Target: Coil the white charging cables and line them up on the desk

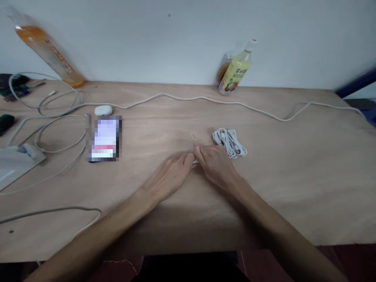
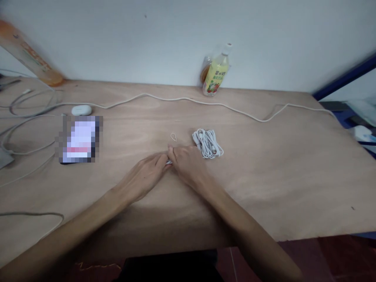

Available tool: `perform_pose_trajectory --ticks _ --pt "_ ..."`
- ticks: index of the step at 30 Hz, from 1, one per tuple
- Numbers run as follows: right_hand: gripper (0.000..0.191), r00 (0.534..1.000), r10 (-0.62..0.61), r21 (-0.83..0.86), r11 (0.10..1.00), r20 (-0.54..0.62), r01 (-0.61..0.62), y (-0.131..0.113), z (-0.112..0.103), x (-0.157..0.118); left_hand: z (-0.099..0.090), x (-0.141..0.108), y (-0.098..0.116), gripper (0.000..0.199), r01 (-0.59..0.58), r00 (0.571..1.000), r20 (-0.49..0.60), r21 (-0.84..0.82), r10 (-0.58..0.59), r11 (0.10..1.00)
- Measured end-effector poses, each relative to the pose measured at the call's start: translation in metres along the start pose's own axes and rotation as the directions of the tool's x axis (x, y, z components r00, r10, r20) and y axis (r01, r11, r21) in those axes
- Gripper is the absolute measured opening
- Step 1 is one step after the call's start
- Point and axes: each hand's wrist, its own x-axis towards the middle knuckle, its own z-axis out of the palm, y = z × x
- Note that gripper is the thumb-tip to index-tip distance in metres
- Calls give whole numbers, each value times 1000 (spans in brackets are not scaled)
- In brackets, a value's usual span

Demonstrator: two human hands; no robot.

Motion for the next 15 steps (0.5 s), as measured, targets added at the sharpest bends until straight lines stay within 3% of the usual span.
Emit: perform_pose_trajectory --ticks 4,7,9,11,15 --pt "54 986 28 161 987 -164 -2 3 6 0 -2 -1 -2 24 61 998 -6 21 -61 998" --pt "47 933 160 292 955 -324 -62 8 10 1 -9 -4 -5 27 165 983 -76 -8 -165 986" --pt "36 898 236 332 937 -372 -109 13 14 2 -14 -8 -8 27 285 945 -140 -94 -296 954" --pt "19 892 238 319 941 -384 -114 16 20 4 -17 -10 -9 25 362 898 -191 -186 -395 913" --pt "11 894 174 212 973 -412 -92 19 32 8 -16 -10 -11 19 408 844 -254 -264 -471 874"
